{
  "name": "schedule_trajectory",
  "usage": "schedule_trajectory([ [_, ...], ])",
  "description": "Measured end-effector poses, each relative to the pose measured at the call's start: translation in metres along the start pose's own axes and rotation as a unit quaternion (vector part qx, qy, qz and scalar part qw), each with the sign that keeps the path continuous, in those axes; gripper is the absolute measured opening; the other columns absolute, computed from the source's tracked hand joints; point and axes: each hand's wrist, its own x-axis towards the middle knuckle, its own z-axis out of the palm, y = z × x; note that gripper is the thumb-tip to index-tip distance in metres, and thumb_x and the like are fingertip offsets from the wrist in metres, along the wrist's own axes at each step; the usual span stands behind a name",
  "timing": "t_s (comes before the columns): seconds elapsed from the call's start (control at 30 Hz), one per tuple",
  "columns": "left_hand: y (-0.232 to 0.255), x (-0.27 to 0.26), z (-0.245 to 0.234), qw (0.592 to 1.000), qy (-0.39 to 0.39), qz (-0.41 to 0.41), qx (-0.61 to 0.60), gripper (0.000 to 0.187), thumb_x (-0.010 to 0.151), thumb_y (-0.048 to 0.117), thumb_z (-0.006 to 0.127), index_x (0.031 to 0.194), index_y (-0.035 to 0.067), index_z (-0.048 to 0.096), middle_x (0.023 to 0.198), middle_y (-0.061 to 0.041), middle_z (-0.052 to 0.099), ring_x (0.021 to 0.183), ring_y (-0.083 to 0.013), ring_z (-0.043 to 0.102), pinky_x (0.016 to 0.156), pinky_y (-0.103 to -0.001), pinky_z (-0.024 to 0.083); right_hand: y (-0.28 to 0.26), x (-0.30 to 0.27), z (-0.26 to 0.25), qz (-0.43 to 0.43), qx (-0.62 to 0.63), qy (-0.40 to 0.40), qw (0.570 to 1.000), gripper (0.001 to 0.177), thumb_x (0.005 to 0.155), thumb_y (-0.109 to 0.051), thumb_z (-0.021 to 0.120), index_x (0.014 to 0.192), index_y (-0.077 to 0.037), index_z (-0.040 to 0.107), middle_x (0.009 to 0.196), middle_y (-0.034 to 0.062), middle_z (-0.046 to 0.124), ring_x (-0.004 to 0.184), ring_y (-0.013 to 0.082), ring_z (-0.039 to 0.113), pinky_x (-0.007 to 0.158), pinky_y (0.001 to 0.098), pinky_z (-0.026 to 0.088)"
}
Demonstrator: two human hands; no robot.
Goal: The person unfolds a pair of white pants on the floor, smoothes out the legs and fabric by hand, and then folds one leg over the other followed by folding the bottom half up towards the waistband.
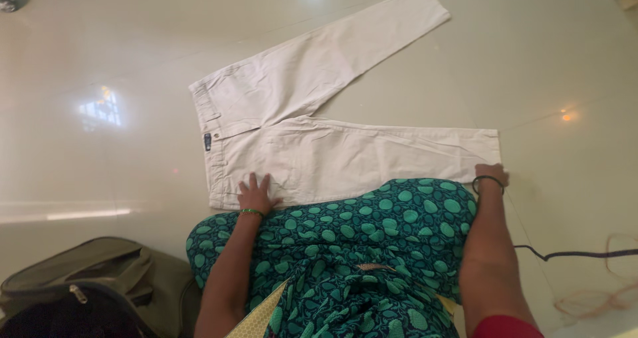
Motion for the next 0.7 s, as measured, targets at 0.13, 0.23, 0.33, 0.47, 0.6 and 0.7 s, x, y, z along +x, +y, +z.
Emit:
schedule_trajectory([
  [0.13, -0.027, 0.029, 0.01, 0.988, 0.125, 0.022, -0.084, 0.099, 0.083, 0.058, 0.079, 0.165, 0.029, 0.032, 0.174, -0.013, 0.027, 0.16, -0.0407, 0.024, 0.119, -0.064, 0.039, -0.064, 0.015, 0.01, -0.15, -0.124, -0.035, 0.98, 0.077, 0.09, -0.041, 0.065, 0.151, 0.002, 0.046, 0.151, 0.0287, 0.042, 0.145, 0.0429, 0.034, 0.121, 0.051, 0.022],
  [0.23, -0.035, 0.044, -0.011, 0.995, 0.096, -0.012, -0.039, 0.123, 0.066, 0.061, 0.086, 0.164, 0.033, 0.017, 0.17, -0.012, 0.009, 0.159, -0.0416, 0.002, 0.12, -0.062, 0.026, -0.128, 0.008, 0.052, -0.337, -0.041, -0.071, 0.938, 0.082, 0.101, -0.045, 0.059, 0.157, 0.008, 0.032, 0.164, 0.0335, 0.028, 0.153, 0.0463, 0.024, 0.126, 0.0519, 0.014],
  [0.33, -0.031, 0.047, -0.034, 0.997, 0.014, -0.058, -0.046, 0.138, 0.061, 0.068, 0.085, 0.165, 0.036, 0.002, 0.174, -0.009, -0.011, 0.158, -0.0416, -0.009, 0.118, -0.068, 0.019, -0.186, -0.051, 0.124, -0.392, 0.038, -0.139, 0.908, 0.08, 0.101, -0.043, 0.06, 0.158, 0.004, 0.03, 0.166, 0.0288, 0.024, 0.156, 0.0397, 0.019, 0.127, 0.0463, 0.014],
  [0.47, -0.023, 0.042, -0.048, 0.992, -0.071, -0.083, -0.071, 0.151, 0.054, 0.081, 0.082, 0.163, 0.037, -0.012, 0.17, -0.008, -0.027, 0.155, -0.0432, -0.023, 0.118, -0.072, 0.007, -0.243, -0.2, 0.218, -0.582, 0.025, -0.203, 0.787, 0.087, 0.094, -0.036, 0.066, 0.159, 0.008, 0.027, 0.167, 0.0299, 0.025, 0.156, 0.0412, 0.021, 0.129, 0.0479, 0.015],
  [0.6, -0.02, 0.041, -0.053, 0.987, -0.085, -0.102, -0.087, 0.157, 0.05, 0.083, 0.083, 0.162, 0.035, -0.015, 0.168, -0.012, -0.032, 0.153, -0.0421, -0.029, 0.118, -0.071, 0.002, -0.269, -0.309, 0.203, -0.714, -0.108, -0.327, 0.609, 0.096, 0.081, -0.055, 0.069, 0.157, -0.01, 0.031, 0.166, 0.0211, 0.022, 0.152, 0.0391, 0.017, 0.115, 0.0621, 0.015],
  [0.7, -0.022, 0.044, -0.054, 0.986, -0.106, -0.098, -0.085, 0.16, 0.049, 0.082, 0.084, 0.162, 0.035, -0.018, 0.166, -0.013, -0.036, 0.152, -0.0416, -0.033, 0.117, -0.072, 0.001, -0.274, -0.274, 0.168, -0.671, -0.187, -0.392, 0.601, 0.111, 0.075, -0.065, 0.071, 0.158, -0.01, 0.024, 0.169, 0.0171, 0.016, 0.156, 0.0342, 0.014, 0.12, 0.0601, 0.014],
])
